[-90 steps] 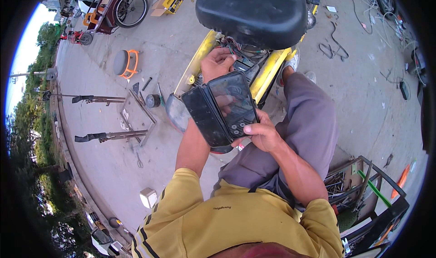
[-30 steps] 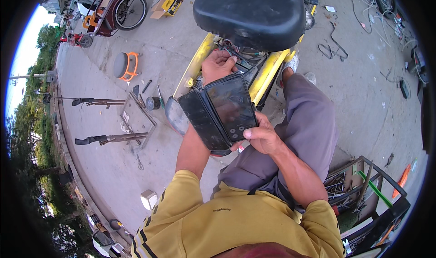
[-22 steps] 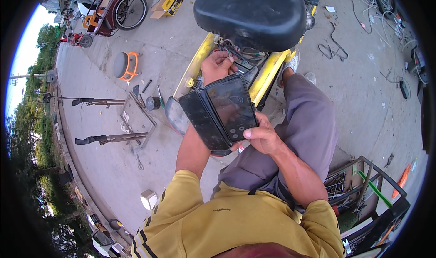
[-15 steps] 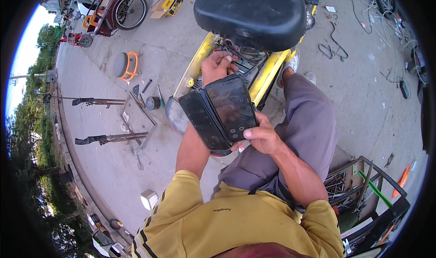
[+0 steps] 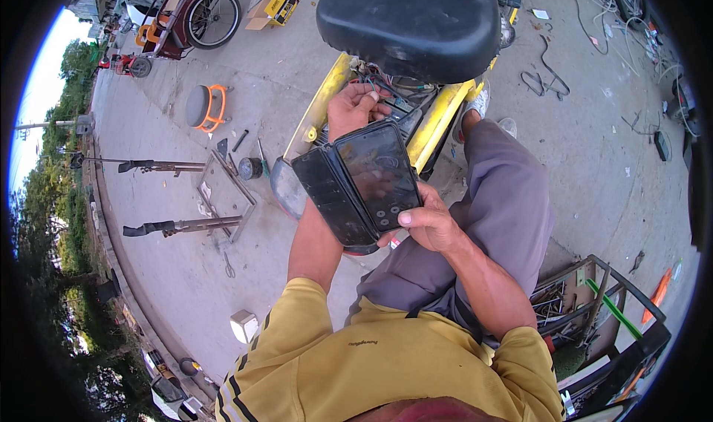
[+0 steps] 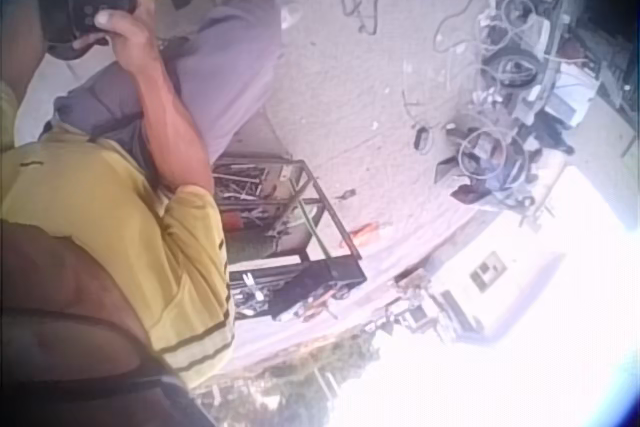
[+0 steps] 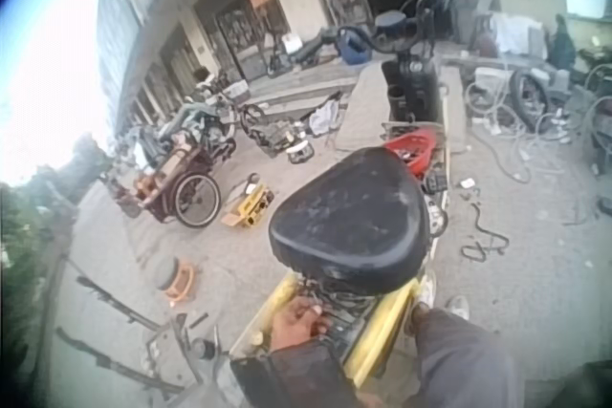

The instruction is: The person sits on the ground and works on the wiring of a yellow scooter. They hold a black device in one hand while manipulating wires with the other, then place the device on the seat and continue adjusting the wires with both hands.

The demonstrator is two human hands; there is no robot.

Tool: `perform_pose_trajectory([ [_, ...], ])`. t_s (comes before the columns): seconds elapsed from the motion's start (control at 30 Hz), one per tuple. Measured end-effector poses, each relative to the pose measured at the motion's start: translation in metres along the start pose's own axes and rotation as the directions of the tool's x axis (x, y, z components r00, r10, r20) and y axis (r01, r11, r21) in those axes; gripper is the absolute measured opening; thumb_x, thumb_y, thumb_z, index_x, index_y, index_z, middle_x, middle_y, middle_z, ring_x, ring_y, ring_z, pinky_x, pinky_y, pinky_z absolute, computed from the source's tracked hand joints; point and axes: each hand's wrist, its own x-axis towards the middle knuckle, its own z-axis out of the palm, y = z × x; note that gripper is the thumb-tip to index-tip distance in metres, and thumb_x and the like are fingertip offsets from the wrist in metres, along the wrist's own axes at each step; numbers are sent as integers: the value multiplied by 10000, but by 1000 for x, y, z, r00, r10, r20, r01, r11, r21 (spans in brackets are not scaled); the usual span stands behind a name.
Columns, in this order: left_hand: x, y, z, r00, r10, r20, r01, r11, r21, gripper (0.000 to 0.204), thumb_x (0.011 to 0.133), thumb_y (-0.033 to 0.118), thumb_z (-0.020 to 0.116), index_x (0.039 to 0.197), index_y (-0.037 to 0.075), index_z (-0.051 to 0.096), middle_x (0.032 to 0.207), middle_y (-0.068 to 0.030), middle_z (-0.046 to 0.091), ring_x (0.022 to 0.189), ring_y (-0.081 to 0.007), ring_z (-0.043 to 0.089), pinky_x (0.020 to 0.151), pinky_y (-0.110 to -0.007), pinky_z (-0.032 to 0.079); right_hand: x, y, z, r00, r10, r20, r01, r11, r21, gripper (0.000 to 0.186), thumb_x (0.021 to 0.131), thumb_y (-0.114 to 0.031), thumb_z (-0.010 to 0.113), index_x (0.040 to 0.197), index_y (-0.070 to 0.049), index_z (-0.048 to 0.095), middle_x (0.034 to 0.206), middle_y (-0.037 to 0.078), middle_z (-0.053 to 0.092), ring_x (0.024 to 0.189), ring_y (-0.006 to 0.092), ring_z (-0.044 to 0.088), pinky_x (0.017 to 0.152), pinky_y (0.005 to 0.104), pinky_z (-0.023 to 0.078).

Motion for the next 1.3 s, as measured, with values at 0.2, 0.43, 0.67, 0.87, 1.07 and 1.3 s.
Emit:
perform_pose_trajectory([
  [0.2,1,-1,0,1000,-6,-15,6,1000,-1,165,994,52,595,1120,-51,620,1019,-136,733,752,-121,685,604,-208,531,-1,0,0,1000,-1,-4,1,1000,16,651,791,-99,656,1388,91,478,1166,169,672,963,253,712,680,406,654],
  [0.43,2,-1,2,999,2,-43,1,998,62,156,976,51,598,1081,-63,620,980,-127,734,728,-114,674,607,-214,532,-1,0,-2,1000,14,-10,-14,1000,8,682,773,-97,664,1397,81,456,1171,158,646,970,274,703,681,441,653],
  [0.67,5,-2,1,999,2,-48,2,997,73,127,955,37,595,1034,-58,622,954,-120,729,703,-112,660,615,-217,530,-1,2,-6,999,35,-3,-35,999,-6,740,749,-93,665,1416,91,403,1225,176,610,1002,317,701,675,498,652],
  [0.87,6,-4,1,998,-21,-65,27,997,78,111,953,42,603,1016,-47,625,916,-107,730,689,-104,654,608,-214,527,-1,2,-7,1000,26,3,-26,1000,-10,712,756,-92,663,1396,104,422,1209,196,631,981,323,709,670,495,648],
  [1.07,5,-4,-1,999,-17,-44,19,998,67,135,957,85,644,1008,-39,627,881,-96,727,656,-94,642,597,-210,519,-2,0,0,1000,-3,-7,3,1000,2,581,797,-95,650,1335,87,525,1099,160,686,927,251,709,683,409,650],
  [1.3,3,1,1,998,-46,-45,48,997,55,145,952,100,676,1011,-29,647,809,-83,710,637,-89,631,592,-205,511,-1,2,-6,1000,22,-2,-22,1000,-8,696,757,-87,663,1387,95,431,1199,192,634,973,319,708,675,495,648],
])
